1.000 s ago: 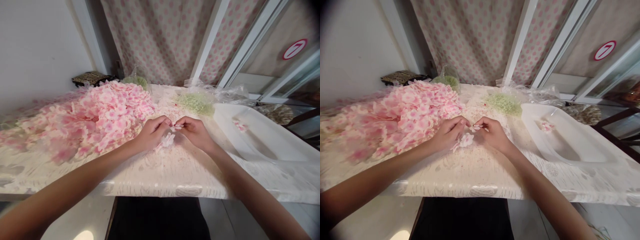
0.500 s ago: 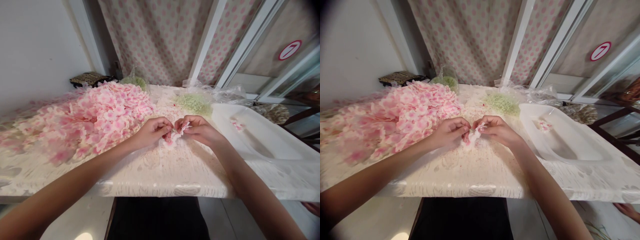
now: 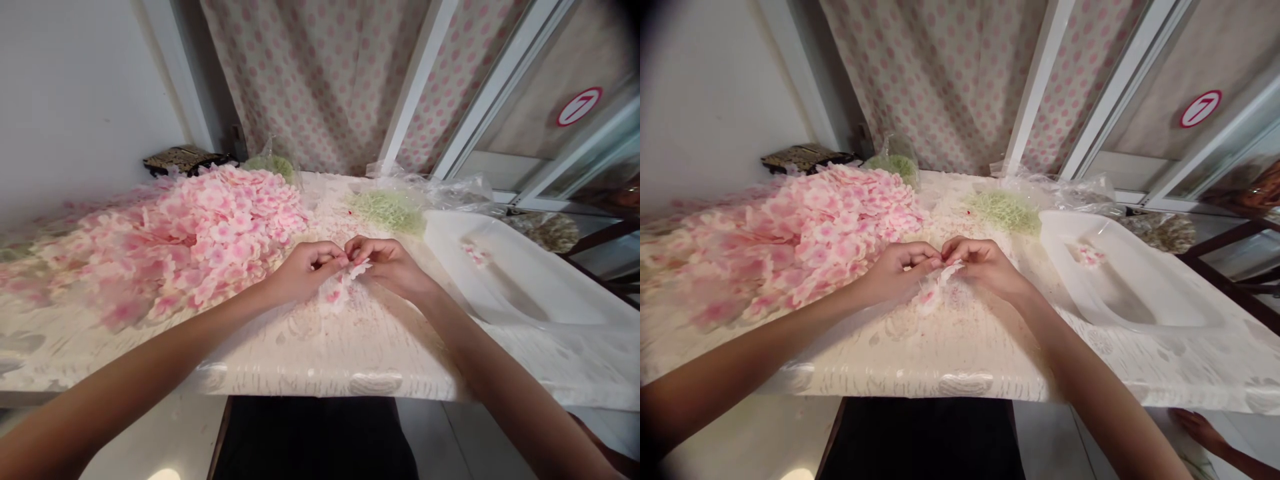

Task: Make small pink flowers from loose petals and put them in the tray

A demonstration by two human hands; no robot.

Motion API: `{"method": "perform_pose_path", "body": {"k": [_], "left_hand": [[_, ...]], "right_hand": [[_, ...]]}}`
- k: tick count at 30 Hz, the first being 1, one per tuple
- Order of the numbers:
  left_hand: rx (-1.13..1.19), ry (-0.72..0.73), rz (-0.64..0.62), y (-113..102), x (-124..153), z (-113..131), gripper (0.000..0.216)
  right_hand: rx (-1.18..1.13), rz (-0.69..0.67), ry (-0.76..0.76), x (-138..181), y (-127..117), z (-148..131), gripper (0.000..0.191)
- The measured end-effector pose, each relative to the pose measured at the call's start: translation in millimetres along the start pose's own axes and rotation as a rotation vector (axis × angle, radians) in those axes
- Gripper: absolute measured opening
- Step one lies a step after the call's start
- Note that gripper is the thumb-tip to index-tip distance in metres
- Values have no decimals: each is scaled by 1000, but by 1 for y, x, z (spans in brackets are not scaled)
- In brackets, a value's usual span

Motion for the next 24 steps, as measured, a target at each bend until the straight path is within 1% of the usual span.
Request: {"method": "perform_pose_path", "body": {"k": [10,19,24], "left_hand": [[37,4,-11,0,1,1,24],[61,32,-36,1,2,3,24],[102,41,-57,4,2,2,16]], "right_hand": [[-4,-28,54,2,-1,0,9],[11,-56,-2,1,4,-1,13],[8,-62,15,1,12,4,18]]}}
Point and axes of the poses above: each hand's wrist, its own x-axis away from the middle knuckle, its own y-axis out of the palm, z = x × y, the point moved 2 cm from there along -x, towards the middle knuckle, and after that the axes turned 12 degrees about z, right-handed, at the moved point
